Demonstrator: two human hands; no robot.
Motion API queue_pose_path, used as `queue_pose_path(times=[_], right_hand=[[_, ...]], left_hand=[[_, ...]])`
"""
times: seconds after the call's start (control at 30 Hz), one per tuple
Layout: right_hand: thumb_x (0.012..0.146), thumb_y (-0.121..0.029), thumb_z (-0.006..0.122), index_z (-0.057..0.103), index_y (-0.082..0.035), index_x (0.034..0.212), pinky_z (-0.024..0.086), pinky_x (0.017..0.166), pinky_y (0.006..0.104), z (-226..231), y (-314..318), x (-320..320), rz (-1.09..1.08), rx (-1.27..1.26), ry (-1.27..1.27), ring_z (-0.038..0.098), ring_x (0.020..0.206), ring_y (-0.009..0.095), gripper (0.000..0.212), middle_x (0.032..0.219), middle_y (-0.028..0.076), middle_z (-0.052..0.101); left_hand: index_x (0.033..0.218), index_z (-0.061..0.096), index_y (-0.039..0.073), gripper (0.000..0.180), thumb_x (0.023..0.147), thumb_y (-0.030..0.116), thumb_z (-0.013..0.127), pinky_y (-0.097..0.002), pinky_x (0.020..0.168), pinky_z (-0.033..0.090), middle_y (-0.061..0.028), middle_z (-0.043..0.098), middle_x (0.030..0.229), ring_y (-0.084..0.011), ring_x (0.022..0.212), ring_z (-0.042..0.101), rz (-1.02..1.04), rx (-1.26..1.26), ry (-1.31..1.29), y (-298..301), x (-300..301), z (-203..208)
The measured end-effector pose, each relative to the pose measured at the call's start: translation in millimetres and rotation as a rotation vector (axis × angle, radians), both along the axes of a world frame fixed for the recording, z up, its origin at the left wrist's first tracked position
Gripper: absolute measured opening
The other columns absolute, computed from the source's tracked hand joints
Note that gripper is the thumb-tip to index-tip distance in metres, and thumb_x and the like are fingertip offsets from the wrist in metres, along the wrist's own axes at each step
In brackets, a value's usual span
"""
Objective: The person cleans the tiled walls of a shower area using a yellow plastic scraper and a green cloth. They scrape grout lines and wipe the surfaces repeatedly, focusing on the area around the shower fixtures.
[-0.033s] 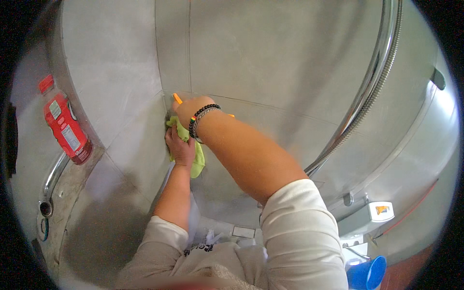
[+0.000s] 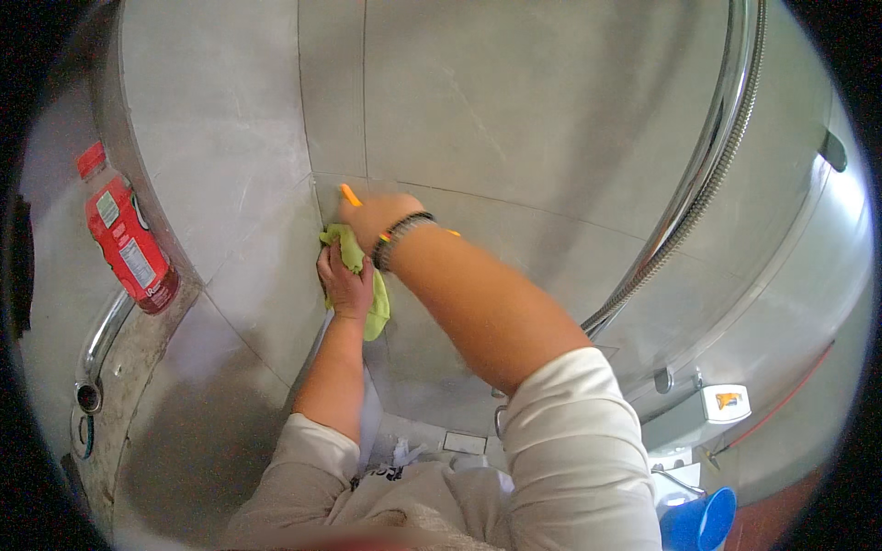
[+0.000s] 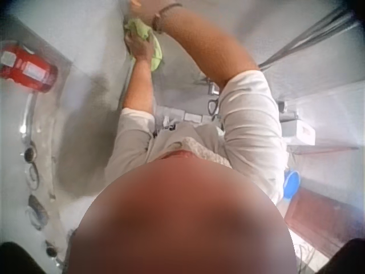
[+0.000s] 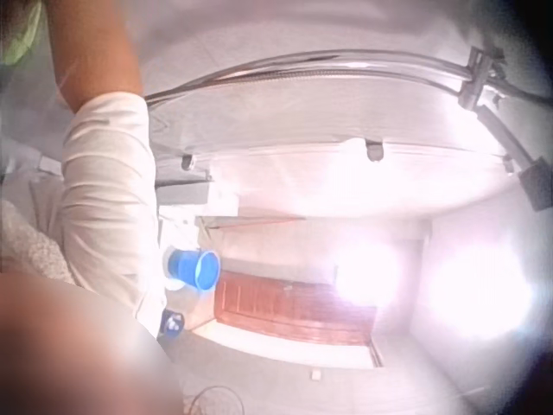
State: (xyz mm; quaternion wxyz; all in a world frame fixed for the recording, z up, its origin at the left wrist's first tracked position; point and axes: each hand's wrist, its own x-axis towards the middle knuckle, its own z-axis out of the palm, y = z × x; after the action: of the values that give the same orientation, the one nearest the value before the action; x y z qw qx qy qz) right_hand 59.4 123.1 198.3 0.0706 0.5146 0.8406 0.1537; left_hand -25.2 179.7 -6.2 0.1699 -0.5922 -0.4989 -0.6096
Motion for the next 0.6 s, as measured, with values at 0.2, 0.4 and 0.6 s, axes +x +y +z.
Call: queue_pose_path(times=[0.2,0.4,0.6], right_hand=[[0.083,-0.012,0.043,0.021,-0.02,0.131,0.048,0.058,0.0404,-15,-67,124,-0.324,-0.028,0.029,0.061,0.073,0.029,0.053,0.08,0.016,0.06],[0.081,-0.021,0.05,0.033,-0.019,0.121,0.046,0.056,0.0411,-2,-99,159,-0.445,0.058,0.087,0.059,0.067,0.03,0.044,0.073,0.012,0.059],[0.081,-0.021,0.05,0.032,-0.018,0.122,0.046,0.055,0.0407,-5,-58,103,-0.348,0.042,0.055,0.059,0.067,0.029,0.045,0.072,0.012,0.059]], left_hand=[[0.119,0.034,0.003,0.061,0.07,0.023,0.062,-0.0456,0.087,0.032,-0.0187,0.035,0.112,-0.0342,0.102,0.037,0.081,0.06,-0.002,7,-7,-2],[0.119,0.035,0.004,0.06,0.068,0.022,0.062,-0.0458,0.086,0.032,-0.018,0.034,0.111,-0.0342,0.1,0.037,0.117,0.072,-0.042,9,-2,3],[0.118,0.037,0.004,0.059,0.068,0.022,0.063,-0.0456,0.086,0.033,-0.017,0.034,0.112,-0.0335,0.101,0.037,0.051,0.076,-0.02,11,-1,-2]])
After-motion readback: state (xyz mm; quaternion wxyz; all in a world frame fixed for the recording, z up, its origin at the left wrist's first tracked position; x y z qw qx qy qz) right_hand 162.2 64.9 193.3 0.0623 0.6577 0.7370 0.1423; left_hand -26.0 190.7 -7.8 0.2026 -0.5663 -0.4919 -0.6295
